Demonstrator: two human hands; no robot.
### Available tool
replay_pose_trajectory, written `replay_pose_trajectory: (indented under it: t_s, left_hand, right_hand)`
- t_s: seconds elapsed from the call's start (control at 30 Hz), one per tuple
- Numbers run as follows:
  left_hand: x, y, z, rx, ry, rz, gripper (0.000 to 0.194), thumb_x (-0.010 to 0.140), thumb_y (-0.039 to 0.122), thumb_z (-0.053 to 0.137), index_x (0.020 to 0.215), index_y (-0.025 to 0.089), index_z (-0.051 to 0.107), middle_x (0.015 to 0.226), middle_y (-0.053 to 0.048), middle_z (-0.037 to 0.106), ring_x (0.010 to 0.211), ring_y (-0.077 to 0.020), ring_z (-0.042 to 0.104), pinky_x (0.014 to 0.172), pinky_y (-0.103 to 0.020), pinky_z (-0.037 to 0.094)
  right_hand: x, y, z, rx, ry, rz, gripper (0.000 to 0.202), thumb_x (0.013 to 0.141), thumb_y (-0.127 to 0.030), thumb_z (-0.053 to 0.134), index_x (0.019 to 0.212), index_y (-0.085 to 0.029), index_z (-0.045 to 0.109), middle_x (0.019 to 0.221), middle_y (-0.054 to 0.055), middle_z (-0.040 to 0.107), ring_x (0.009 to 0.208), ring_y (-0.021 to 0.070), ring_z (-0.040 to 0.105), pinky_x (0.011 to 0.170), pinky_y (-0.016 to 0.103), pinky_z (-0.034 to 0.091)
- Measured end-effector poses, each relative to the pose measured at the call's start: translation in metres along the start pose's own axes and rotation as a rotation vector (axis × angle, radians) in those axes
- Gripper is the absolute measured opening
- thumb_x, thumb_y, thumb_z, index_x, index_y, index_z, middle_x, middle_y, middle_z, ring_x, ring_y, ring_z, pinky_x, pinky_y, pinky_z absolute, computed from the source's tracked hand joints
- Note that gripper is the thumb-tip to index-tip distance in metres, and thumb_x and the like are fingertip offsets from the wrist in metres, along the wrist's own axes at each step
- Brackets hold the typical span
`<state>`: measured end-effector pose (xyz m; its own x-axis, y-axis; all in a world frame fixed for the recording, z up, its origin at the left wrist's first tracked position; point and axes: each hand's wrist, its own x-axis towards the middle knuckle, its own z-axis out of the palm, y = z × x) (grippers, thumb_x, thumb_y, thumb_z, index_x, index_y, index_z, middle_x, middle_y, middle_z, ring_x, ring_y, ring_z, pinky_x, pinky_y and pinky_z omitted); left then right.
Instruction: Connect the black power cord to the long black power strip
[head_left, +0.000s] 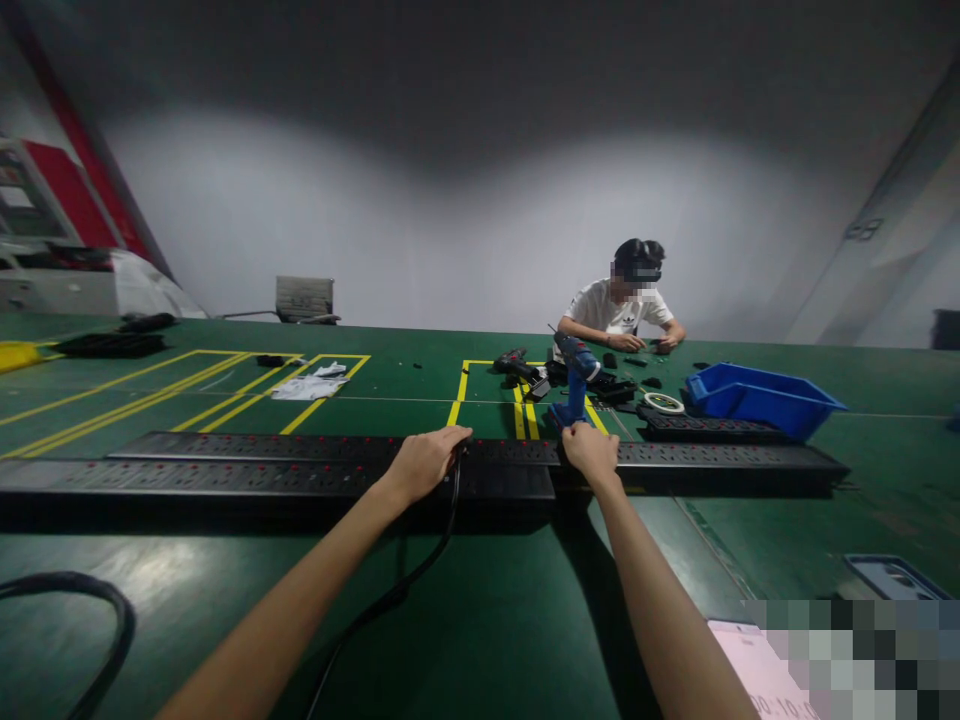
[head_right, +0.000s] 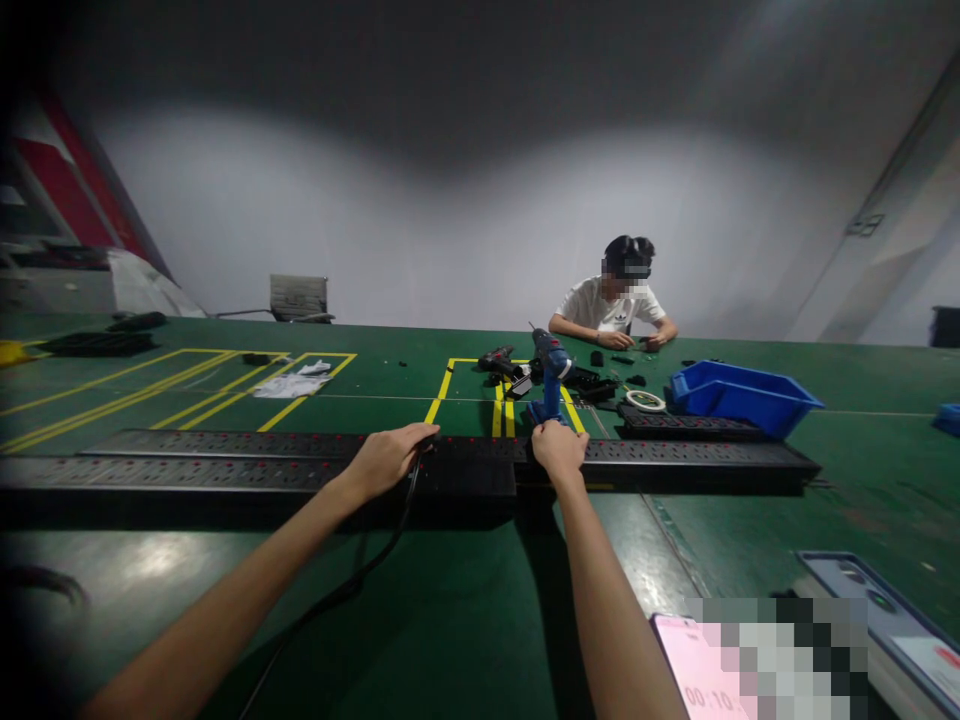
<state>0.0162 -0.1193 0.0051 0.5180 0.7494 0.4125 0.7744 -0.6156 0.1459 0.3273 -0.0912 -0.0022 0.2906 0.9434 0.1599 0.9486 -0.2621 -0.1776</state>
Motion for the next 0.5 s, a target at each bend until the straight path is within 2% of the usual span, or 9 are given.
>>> replay_pose_trajectory:
  t_s: [0.2,0.33,0.43,0.5]
  left_hand:
    - [-0.005,0.004,0.002,-0.006,0.057,-0.029,0.043,0.091,0.014,0.042,0.132,0.021,0.053,0.132,-0.005,0.059,0.120,-0.0192,0.056,0.101,-0.037,0.046]
    - [-0.003,0.002,0.002,-0.032,0.072,-0.020,0.041,0.088,0.014,0.046,0.127,0.023,0.057,0.126,-0.003,0.063,0.114,-0.0192,0.059,0.098,-0.036,0.048]
    - [-0.001,0.000,0.000,-0.043,0.075,-0.015,0.038,0.087,0.016,0.050,0.123,0.025,0.059,0.120,-0.003,0.066,0.107,-0.0203,0.060,0.095,-0.037,0.048]
    - [0.001,-0.001,-0.001,-0.032,0.078,-0.029,0.034,0.086,0.018,0.053,0.118,0.025,0.060,0.111,-0.005,0.068,0.100,-0.0220,0.062,0.091,-0.038,0.048]
  right_hand:
    - [0.000,0.001,-0.002,0.024,-0.018,-0.003,0.042,0.093,-0.037,0.034,0.100,-0.016,0.070,0.099,0.016,0.069,0.100,0.0286,0.062,0.093,0.045,0.031]
    - [0.002,-0.002,-0.017,0.101,-0.018,-0.008,0.039,0.092,-0.039,0.036,0.100,-0.020,0.069,0.101,0.012,0.069,0.098,0.0275,0.062,0.086,0.039,0.037]
    - [-0.003,-0.022,-0.039,0.188,0.017,-0.110,0.040,0.093,-0.041,0.034,0.099,-0.021,0.068,0.102,0.010,0.069,0.094,0.0245,0.062,0.077,0.031,0.039]
    - [-0.010,-0.048,-0.052,0.256,0.010,-0.220,0.042,0.094,-0.042,0.031,0.098,-0.021,0.068,0.101,0.009,0.070,0.090,0.0223,0.062,0.073,0.027,0.039]
